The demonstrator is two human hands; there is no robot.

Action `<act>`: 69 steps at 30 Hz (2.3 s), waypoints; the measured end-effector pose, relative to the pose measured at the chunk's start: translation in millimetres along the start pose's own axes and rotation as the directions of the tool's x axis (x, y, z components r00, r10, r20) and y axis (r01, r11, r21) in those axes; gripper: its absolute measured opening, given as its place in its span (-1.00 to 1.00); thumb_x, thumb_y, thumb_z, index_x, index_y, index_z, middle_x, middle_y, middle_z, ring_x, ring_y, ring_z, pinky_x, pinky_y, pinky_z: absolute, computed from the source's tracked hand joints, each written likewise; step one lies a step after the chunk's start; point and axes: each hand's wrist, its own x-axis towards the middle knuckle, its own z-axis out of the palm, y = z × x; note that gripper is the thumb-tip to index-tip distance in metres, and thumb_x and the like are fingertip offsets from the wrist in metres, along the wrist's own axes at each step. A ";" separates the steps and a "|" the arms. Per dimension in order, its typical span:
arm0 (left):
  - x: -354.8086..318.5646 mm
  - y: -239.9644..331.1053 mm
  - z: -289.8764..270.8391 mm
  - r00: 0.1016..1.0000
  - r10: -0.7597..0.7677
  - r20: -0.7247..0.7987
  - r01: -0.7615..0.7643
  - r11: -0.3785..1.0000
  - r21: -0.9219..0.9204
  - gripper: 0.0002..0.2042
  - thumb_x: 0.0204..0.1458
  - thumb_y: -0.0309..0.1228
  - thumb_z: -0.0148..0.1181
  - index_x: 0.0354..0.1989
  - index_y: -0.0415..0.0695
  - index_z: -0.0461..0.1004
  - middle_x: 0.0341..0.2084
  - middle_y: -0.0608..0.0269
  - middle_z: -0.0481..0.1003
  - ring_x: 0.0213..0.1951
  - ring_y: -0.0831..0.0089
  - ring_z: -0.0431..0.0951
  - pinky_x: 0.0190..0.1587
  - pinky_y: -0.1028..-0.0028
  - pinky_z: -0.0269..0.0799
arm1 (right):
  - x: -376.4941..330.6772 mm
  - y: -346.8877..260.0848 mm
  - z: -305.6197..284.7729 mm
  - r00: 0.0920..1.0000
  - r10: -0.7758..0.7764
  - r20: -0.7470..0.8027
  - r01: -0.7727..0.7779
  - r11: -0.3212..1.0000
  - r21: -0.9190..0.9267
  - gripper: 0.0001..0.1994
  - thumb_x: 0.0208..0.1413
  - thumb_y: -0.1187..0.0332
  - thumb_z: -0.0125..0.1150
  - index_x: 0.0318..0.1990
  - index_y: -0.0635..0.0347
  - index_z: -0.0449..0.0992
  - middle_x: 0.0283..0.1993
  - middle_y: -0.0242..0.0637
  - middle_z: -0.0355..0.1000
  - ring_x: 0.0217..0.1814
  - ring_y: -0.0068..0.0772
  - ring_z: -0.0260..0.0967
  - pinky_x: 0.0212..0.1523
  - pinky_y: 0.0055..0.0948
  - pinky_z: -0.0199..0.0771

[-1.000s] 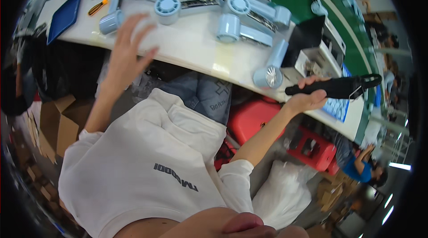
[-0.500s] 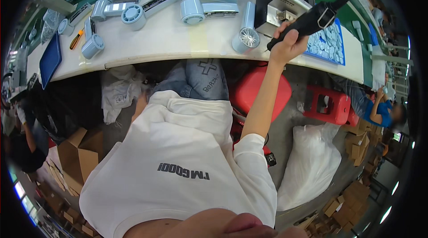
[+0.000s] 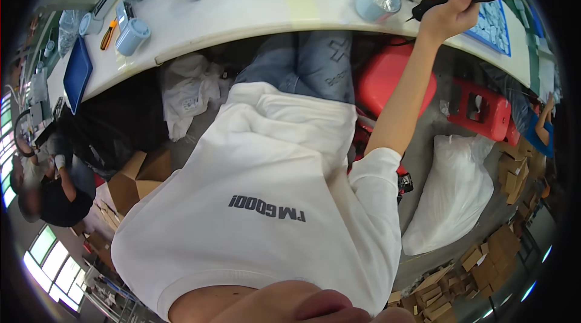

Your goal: The recorder is using an electric screwdriver to assemble small portable electric fans at a factory workstation.

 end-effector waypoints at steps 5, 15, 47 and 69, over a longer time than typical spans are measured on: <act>6.4 -6.1 -7.3 1.000 -0.001 -0.021 0.000 0.999 -0.034 -0.74 0.07 -0.35 -0.02 -0.12 -0.21 0.37 -0.29 -0.04 0.45 -0.19 0.01 0.44 -0.11 0.33 0.34 | -1.7 -0.2 10.6 0.999 0.038 0.018 -0.038 0.999 -0.004 -0.52 0.10 -0.03 0.01 -0.41 0.35 0.26 -0.62 -0.21 0.27 -0.69 -0.44 0.21 -0.68 -0.55 0.22; 18.6 9.1 10.9 1.000 0.005 0.007 -0.004 0.997 -0.082 -0.74 0.08 -0.34 -0.03 -0.12 -0.21 0.38 -0.30 -0.04 0.46 -0.20 0.01 0.44 -0.11 0.33 0.34 | -0.7 -10.8 15.2 0.998 0.041 0.050 -0.038 0.998 -0.056 -0.51 0.10 -0.03 0.00 -0.42 0.35 0.24 -0.62 -0.23 0.27 -0.70 -0.47 0.20 -0.67 -0.58 0.20; 26.8 39.1 107.6 0.903 -0.344 -0.258 0.237 0.899 -0.369 -0.72 0.10 -0.29 -0.06 -0.12 -0.21 0.39 -0.34 -0.06 0.48 -0.23 0.00 0.46 -0.13 0.33 0.35 | 12.1 1.0 -8.2 0.939 0.340 -0.046 -0.341 0.940 -0.004 -0.30 -0.07 -0.39 -0.16 -0.33 0.23 0.21 -0.61 -0.35 0.11 -0.73 -0.54 0.02 -0.69 -0.59 0.09; 303.0 597.6 37.9 0.830 0.530 0.177 -0.459 0.467 0.756 -0.38 -0.32 0.22 0.18 -0.26 -0.10 0.54 -0.32 0.12 0.54 -0.23 0.20 0.54 -0.25 0.22 0.44 | -5.3 -5.2 6.7 0.967 0.251 -0.039 -0.246 0.964 0.097 -0.43 0.09 -0.05 -0.02 -0.12 0.44 0.24 -0.50 -0.21 0.22 -0.58 -0.51 0.16 -0.68 -0.65 0.13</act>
